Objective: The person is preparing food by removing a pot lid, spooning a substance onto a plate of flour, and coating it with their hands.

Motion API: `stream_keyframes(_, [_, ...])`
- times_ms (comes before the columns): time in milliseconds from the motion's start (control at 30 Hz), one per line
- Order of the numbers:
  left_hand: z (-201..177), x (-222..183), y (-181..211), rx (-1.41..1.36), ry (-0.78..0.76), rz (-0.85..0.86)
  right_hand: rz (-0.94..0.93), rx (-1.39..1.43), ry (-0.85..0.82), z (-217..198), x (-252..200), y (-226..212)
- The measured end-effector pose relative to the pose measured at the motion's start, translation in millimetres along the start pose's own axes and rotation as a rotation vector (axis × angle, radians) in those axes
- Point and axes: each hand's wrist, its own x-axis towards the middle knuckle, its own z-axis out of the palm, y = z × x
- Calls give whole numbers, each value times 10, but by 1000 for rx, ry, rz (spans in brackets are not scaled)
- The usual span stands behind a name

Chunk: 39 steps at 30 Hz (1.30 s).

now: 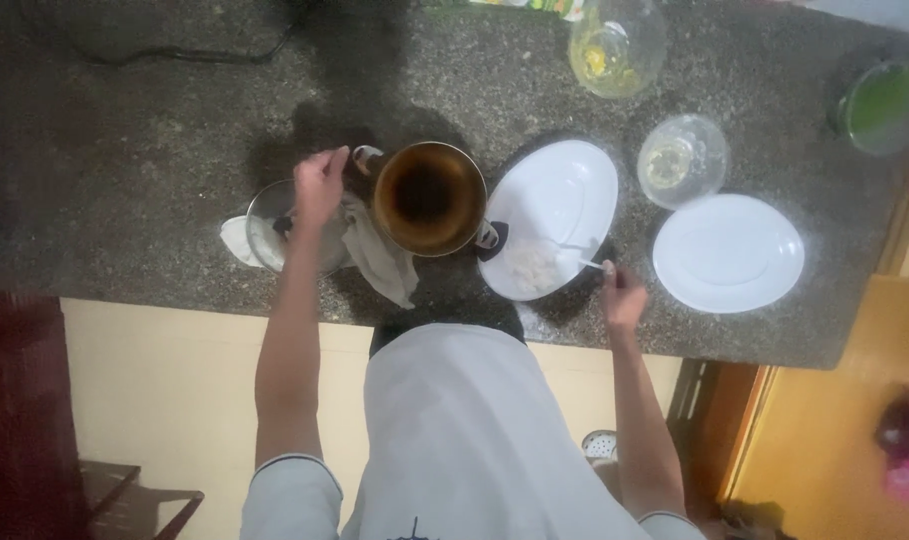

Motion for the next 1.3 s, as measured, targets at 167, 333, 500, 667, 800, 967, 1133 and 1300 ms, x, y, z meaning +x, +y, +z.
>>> stream_keyframes(167, [50,65,-72,-20,21,-68,-269,-279,199,175,57,-67])
stream_keyframes(333, [143,270,-291,-61,-31,-185,-714,-167,304,586,-269,-675])
stream_keyframes(500, [346,488,-869,-67,-58,-278,-883,-75,155,1034,-571,-1128])
stream_keyframes(667, [-274,193,-373,353,49,-159,-864,-74,10,1157,-908,-1328])
stream_keyframes(800, [-829,-289,167,673,-124,-525,-783,-45,110,1178,-927,-1262])
stream_keyframes(967, [-897,-675,257,765,-193,-575,-643,-225,126,1117,-580,-957])
stream_keyframes(1133, [-588,-716,-543,684,-75,-509,-509,-331,88,1318,-313,-797])
stream_keyframes(1300, [-530,-720,-584,501,-20,-628,-343,-260,46,1387,-259,-814])
